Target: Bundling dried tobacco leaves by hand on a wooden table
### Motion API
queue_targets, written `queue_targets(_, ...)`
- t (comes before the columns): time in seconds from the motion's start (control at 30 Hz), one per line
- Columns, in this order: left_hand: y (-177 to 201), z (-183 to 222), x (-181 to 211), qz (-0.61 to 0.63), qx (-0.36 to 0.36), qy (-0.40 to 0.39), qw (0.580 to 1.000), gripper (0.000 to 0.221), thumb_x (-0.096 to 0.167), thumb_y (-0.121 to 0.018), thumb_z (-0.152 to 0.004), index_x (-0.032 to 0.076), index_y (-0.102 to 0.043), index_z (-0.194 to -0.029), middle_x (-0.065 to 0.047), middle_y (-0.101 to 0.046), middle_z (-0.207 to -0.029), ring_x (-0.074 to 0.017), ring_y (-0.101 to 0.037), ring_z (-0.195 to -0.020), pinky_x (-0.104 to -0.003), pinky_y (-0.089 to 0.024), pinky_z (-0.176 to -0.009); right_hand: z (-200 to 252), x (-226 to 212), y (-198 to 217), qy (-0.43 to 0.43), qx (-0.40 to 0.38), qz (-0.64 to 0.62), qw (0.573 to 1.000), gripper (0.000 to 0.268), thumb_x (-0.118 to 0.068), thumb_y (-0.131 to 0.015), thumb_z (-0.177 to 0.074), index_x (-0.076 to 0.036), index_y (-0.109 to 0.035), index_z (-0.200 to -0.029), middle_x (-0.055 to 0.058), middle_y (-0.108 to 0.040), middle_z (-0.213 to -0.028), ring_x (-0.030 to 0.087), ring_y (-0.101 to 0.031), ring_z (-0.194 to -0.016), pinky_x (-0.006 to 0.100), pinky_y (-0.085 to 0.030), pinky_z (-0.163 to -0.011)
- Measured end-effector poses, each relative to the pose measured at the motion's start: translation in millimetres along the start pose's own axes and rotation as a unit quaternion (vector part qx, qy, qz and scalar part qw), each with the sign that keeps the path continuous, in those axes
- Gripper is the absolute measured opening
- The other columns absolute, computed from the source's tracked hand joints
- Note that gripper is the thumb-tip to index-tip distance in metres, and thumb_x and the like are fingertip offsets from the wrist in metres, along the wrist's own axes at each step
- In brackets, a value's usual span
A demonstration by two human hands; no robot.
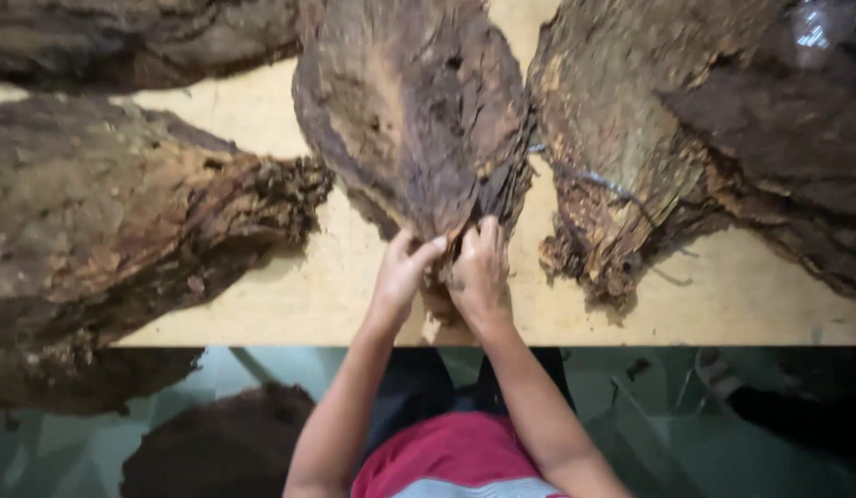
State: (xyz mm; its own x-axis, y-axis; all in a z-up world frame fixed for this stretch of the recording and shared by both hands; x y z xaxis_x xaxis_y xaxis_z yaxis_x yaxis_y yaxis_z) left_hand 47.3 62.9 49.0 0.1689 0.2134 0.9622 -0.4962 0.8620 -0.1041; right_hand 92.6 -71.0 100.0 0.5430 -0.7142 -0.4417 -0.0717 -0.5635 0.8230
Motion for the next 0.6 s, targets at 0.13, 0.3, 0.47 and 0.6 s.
queue_targets(0.13, -1.9, 13.3, 11.4, 0.058, 0.007, 0.015, 0.998, 0.035, 0.021, -0.083, -0.088, 0.002, -0.073, -0.116, -0.01, -0.071, -0.101, -0.0206, -0.064, -0.092, -0.035, -0.054, -0.075, 0.2, 30.2, -29.5, 0.005, 0.068, 0.008, 0.998, 0.038, -0.043, -0.067, -0.089, -0.005, -0.063, -0.095, 0.013, -0.056, -0.112, 0.036, -0.062, -0.108, 0.048, -0.057, -0.086)
queue_targets(0.3, 4.6, 2.1, -17.9, 0.215, 0.004, 0.049, 0.975, 0.029, 0.009, -0.077, -0.091, 0.003, -0.072, -0.119, -0.012, -0.074, -0.1, -0.0211, -0.073, -0.088, -0.034, -0.059, -0.075, -8.5, 16.1, 3.7, -0.082, -0.005, -0.111, 0.99, 0.046, -0.019, -0.077, -0.081, -0.015, -0.067, -0.126, 0.005, -0.057, -0.113, 0.033, -0.069, -0.104, 0.049, -0.061, -0.081)
queue_targets(0.47, 12.0, -7.6, -21.4, 0.285, -0.007, 0.079, 0.955, 0.033, 0.016, -0.074, -0.095, 0.007, -0.068, -0.125, -0.013, -0.076, -0.106, -0.0243, -0.077, -0.092, -0.037, -0.063, -0.076, -14.2, 40.2, -46.3, -0.309, -0.095, -0.52, 0.791, 0.059, -0.052, -0.057, -0.102, -0.019, -0.056, -0.15, 0.005, -0.07, -0.102, 0.012, -0.067, -0.077, 0.025, -0.053, -0.063)
queue_targets(0.6, 23.8, -22.0, -23.6, 0.327, -0.028, 0.062, 0.942, 0.037, 0.011, -0.072, -0.098, 0.008, -0.065, -0.133, -0.018, -0.077, -0.117, -0.0308, -0.078, -0.1, -0.045, -0.064, -0.084, -57.7, 86.0, -149.8, -0.333, -0.112, -0.696, 0.627, 0.074, -0.062, -0.056, -0.105, -0.027, -0.033, -0.166, 0.017, -0.063, -0.14, 0.027, -0.071, -0.111, 0.044, -0.063, -0.081)
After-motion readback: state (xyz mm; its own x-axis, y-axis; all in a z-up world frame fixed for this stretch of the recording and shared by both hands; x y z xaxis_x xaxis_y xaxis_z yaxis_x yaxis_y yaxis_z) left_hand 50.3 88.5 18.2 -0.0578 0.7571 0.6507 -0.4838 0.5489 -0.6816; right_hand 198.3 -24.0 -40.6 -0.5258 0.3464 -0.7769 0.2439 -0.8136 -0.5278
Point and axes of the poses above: each hand's wrist, its own z-axis away from the middle knuckle, its own y-axis out of the back of the hand, x = y × z, the point moved 9 cm from there along -z, towards the middle knuckle
